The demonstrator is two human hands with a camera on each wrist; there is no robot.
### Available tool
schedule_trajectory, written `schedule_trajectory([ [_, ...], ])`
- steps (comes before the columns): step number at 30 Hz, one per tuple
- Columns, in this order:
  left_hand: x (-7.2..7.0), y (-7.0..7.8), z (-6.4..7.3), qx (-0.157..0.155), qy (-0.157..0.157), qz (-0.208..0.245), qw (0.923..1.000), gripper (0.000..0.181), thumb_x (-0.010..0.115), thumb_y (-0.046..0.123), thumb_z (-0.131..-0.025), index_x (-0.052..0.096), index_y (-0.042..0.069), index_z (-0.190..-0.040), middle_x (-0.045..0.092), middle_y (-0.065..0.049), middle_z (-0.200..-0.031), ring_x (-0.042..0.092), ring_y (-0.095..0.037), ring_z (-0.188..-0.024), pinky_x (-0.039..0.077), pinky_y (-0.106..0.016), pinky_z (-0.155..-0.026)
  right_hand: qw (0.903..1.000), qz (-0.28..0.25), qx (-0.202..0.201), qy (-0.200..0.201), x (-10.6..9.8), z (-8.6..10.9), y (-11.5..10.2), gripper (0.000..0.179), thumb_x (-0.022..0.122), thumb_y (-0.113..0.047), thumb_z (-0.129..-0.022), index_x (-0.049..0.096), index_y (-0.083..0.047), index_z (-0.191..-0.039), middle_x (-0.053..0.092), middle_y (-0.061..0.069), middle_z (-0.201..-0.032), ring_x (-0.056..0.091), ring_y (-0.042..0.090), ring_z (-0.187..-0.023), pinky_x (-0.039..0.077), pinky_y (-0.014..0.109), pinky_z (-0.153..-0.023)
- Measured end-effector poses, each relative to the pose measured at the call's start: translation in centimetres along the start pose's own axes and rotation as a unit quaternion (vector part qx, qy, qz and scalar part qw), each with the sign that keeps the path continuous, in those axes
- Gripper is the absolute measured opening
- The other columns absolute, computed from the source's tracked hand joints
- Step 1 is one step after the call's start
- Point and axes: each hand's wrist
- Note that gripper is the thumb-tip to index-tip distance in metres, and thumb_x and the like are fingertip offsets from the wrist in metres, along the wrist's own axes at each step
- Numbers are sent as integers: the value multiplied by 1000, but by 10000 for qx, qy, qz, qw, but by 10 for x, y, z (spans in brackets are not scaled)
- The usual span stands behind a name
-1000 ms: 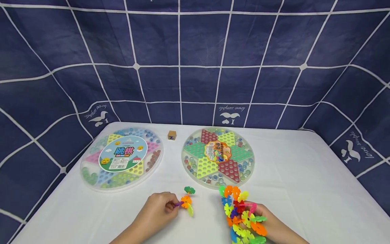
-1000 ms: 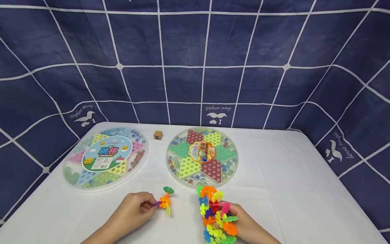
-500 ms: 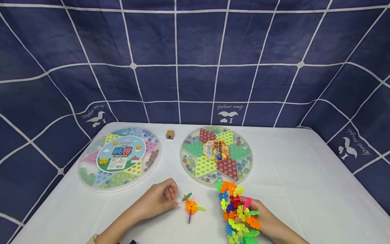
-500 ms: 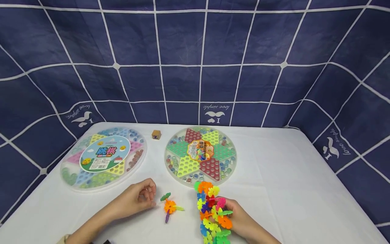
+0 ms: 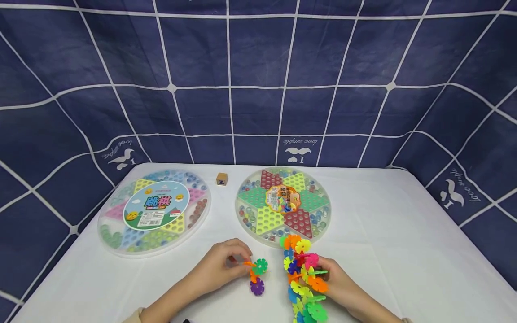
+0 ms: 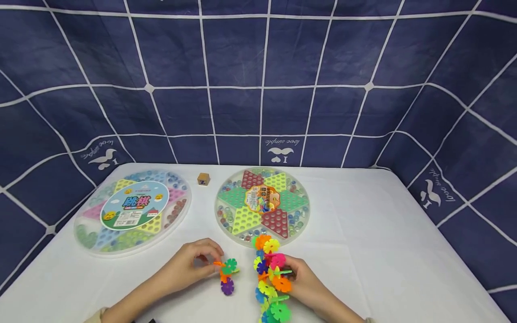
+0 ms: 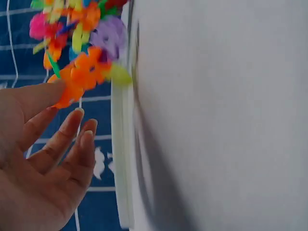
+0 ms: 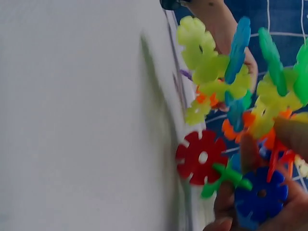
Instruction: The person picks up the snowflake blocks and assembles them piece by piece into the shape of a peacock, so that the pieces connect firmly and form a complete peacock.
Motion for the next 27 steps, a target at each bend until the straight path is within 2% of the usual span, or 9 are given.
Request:
schedule_trajectory([
  [3, 7, 15, 1, 0, 36, 75, 10000, 7, 73, 13, -82, 68, 18, -81, 66, 13, -85, 60, -2, -77, 52, -21, -63, 9996, 16, -267, 70, 5, -1, -3, 37, 72, -11, -82, 59, 6, -112, 62, 10, -103, 54, 22, -90, 51, 29, -72],
  [6, 12, 24, 1, 6, 165, 112, 9998, 6, 72, 12, -83, 70, 18, -82, 67, 13, -80, 60, 1, -70, 51, -19, -59, 9990, 12, -454, 52, 9, -2, -5, 41, 72, -9, -81, 58, 7, -117, 62, 10, -104, 55, 22, -91, 51, 27, -71],
  [12, 23, 26, 3, 284, 382, 357, 9982, 11, 72, 6, -81, 70, 17, -82, 68, 12, -81, 60, 2, -66, 51, -19, -53, 9986, -318, -417, -111, 16, -2, -5, 44, 69, -8, -83, 54, 8, -122, 62, 10, -105, 57, 23, -90, 54, 29, -70],
  [17, 27, 26, 6, 257, 372, 653, 9968, 13, 70, 1, -81, 70, 14, -81, 69, 8, -84, 62, 0, -65, 53, -22, -54, 9972, -577, -444, -178, 20, -3, -3, 43, 67, -5, -84, 52, 11, -122, 62, 12, -106, 60, 24, -90, 55, 34, -70],
  [19, 28, 26, 6, 253, 392, 652, 9968, 13, 70, 1, -81, 71, 13, -81, 69, 7, -84, 62, 0, -66, 53, -21, -54, 9978, -414, -498, -114, 21, -4, -3, 44, 68, -7, -84, 53, 9, -122, 62, 12, -107, 59, 23, -91, 54, 32, -73],
  [24, 27, 26, 7, 538, 429, 394, 9969, 12, 71, -1, -79, 71, 11, -79, 69, 6, -81, 60, 5, -66, 52, -18, -55, 9972, 275, -696, 43, 22, -3, -4, 48, 71, -15, -83, 55, 4, -125, 63, 8, -111, 57, 21, -97, 48, 24, -81],
  [27, 26, 26, 6, 702, 404, 215, 9965, 13, 72, -2, -78, 71, 10, -79, 69, 7, -80, 59, 7, -67, 51, -16, -55, 9953, 419, -874, 2, 21, -2, -4, 48, 69, -15, -85, 53, 4, -126, 62, 9, -114, 57, 21, -101, 46, 23, -84],
])
Point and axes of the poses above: each hand's wrist, its own z-axis away from the middle knuckle, its own x-axis out of the palm, y = z × x
